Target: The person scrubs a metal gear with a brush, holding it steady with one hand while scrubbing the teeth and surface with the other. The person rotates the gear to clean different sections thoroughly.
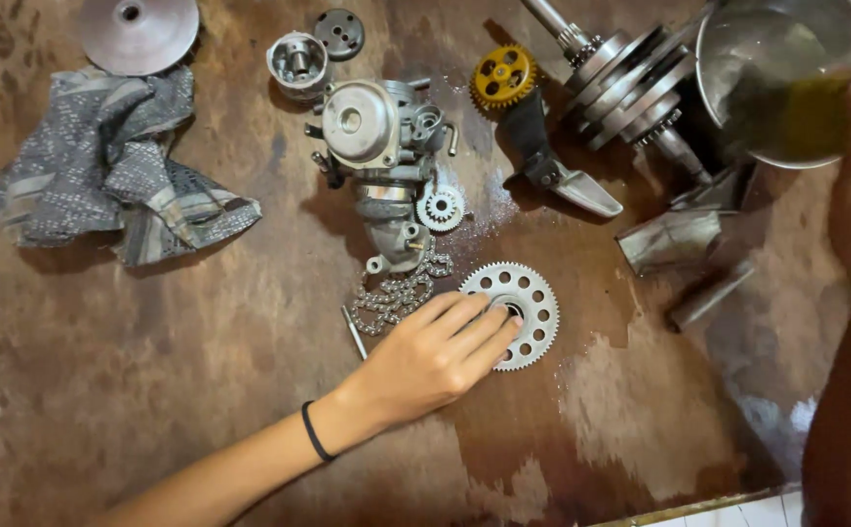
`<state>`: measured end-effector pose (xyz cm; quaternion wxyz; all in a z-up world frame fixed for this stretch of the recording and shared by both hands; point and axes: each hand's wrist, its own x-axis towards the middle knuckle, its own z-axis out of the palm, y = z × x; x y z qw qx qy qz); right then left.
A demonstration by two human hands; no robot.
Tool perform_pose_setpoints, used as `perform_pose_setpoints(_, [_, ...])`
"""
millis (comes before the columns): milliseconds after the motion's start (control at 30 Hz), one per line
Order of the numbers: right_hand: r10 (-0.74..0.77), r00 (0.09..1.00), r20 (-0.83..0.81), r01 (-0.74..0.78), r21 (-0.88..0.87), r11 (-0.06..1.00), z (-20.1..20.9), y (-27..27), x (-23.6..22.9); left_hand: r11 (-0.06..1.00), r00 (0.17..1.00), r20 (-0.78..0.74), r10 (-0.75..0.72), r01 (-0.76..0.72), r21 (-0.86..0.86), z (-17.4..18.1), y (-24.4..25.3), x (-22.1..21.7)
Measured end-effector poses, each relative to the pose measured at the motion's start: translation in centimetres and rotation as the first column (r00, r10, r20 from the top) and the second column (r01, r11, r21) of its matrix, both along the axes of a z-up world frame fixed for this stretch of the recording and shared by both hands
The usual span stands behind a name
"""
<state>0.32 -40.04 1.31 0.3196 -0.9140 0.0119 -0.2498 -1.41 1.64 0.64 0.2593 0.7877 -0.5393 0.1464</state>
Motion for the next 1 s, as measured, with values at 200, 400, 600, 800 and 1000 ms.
perform_pose_setpoints(200, [0.301, 0.948, -0.098, -0.294, 0.082, 0.952, 3.1, 14.6, -3.8, 0.999, 0.995, 0.090, 0.037, -0.039, 0.014, -0.5, -1.1, -1.0])
perform_pose_setpoints(400, [0.413, 0.892, -0.185, -0.424, -0.023, 0.905, 1.4, 16.6, -2.7, 0.995, 0.989, 0.126, 0.083, -0.090, 0.051, -0.7, -1.7, -2.3])
perform_pose_setpoints(600, [0.308, 0.691, -0.654, -0.481, -0.098, 0.871, 2.3, 15.6, -0.8, 0.980, 0.974, 0.149, 0.172, -0.185, 0.076, -0.8, -2.6, -3.2])
perform_pose_setpoints(800, [0.495, 0.830, -0.257, -0.540, -0.153, 0.827, 2.1, 16.4, -1.9, 0.970, 0.967, 0.154, 0.204, -0.221, 0.103, -0.9, -3.1, -3.2])
perform_pose_setpoints(1000, [0.264, 0.852, -0.452, -0.329, -0.070, 0.942, 1.3, 15.7, -3.4, 0.971, 0.964, 0.166, 0.208, -0.225, 0.086, -0.9, -3.0, -3.2])
